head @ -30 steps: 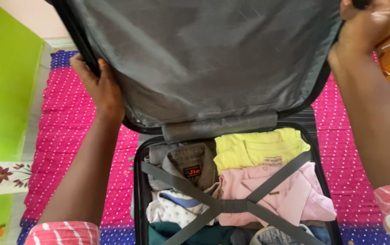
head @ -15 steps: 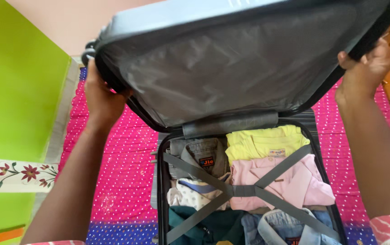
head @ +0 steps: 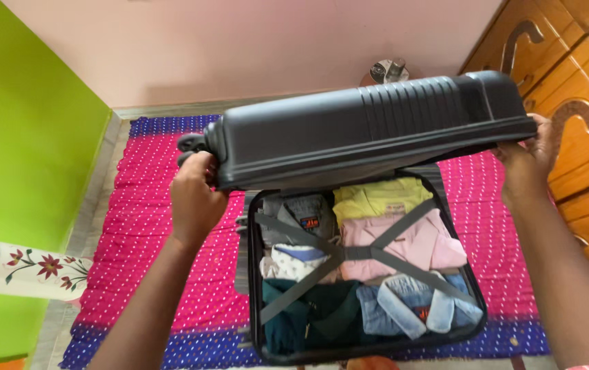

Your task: The person organizes shirts and pants inside a suitcase, secures them with internal straps, closes the lid, and presses down on the exterior surface.

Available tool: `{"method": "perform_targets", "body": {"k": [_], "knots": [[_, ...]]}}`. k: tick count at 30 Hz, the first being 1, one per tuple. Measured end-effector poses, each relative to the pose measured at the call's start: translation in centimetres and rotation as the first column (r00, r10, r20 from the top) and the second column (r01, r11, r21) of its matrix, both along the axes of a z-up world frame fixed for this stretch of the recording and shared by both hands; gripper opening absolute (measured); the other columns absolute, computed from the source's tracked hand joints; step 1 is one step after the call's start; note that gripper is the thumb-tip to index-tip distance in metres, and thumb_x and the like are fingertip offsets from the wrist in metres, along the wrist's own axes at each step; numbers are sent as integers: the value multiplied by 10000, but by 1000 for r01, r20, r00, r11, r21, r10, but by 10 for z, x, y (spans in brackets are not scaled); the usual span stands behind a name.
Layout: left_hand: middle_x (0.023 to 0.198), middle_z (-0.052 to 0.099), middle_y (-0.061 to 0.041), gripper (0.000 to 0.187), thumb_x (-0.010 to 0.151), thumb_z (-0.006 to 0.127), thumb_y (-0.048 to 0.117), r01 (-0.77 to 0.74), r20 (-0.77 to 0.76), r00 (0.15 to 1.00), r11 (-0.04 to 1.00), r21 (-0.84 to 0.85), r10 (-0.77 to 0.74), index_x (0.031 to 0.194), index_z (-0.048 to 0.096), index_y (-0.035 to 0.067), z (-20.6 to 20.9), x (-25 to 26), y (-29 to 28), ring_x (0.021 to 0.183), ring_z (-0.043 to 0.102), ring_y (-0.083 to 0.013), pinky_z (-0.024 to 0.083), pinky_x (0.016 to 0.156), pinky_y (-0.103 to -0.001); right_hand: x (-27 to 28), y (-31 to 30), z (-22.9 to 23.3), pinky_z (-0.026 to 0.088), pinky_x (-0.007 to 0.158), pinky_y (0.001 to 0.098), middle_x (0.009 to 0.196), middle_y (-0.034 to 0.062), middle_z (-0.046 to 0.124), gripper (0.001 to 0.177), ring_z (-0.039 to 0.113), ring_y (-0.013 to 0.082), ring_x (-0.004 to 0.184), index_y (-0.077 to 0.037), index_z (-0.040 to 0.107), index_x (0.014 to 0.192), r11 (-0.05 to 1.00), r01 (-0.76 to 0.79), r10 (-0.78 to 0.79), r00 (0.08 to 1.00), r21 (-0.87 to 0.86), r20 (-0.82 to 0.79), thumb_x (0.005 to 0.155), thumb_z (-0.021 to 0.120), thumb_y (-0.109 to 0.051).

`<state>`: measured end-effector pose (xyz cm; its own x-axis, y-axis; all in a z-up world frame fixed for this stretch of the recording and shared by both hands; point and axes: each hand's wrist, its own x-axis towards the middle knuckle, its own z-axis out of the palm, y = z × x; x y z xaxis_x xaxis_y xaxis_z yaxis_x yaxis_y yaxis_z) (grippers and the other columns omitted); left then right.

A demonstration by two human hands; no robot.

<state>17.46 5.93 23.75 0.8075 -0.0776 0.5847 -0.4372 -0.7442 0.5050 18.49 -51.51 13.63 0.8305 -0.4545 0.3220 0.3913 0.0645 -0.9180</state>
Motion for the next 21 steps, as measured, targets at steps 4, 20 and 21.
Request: {"method": "perform_targets", "body": {"k": [4,20,21], "knots": [[904,638,-182,537,825,707,-26,79,-101,991,994,-73,-86,1298,463,47,7,-46,1,775,672,-337,526,679,-447,-70,15,15,489,985,341,1263,-13,612,369,574,142,1104,-165,491,1392,981,-145,142,989,127,34,1027,534,-193],[1541,340,-363,1176,674,624,-168,210,-117,967,967,-141,-227,1607,-73,-3,-95,-199,-14,1367,438,-537,390,1121,-508,-205,77,10,367,1182,378,1474,42,571,773,525,190,1369,-66,513,1477,992,-103,117,958,67,-261,1007,425,-674],[1567,283,-383,1192,645,658,-152,220,-93,967,962,-160,-236,1585,-62,-12,-94,-206,-15,1409,374,-546,325,1166,-515,-209,81,8,360,1189,378,1485,39,561,772,517,189,1377,-70,500,1487,989,-124,140,960,79,-243,1006,429,-670]]}}
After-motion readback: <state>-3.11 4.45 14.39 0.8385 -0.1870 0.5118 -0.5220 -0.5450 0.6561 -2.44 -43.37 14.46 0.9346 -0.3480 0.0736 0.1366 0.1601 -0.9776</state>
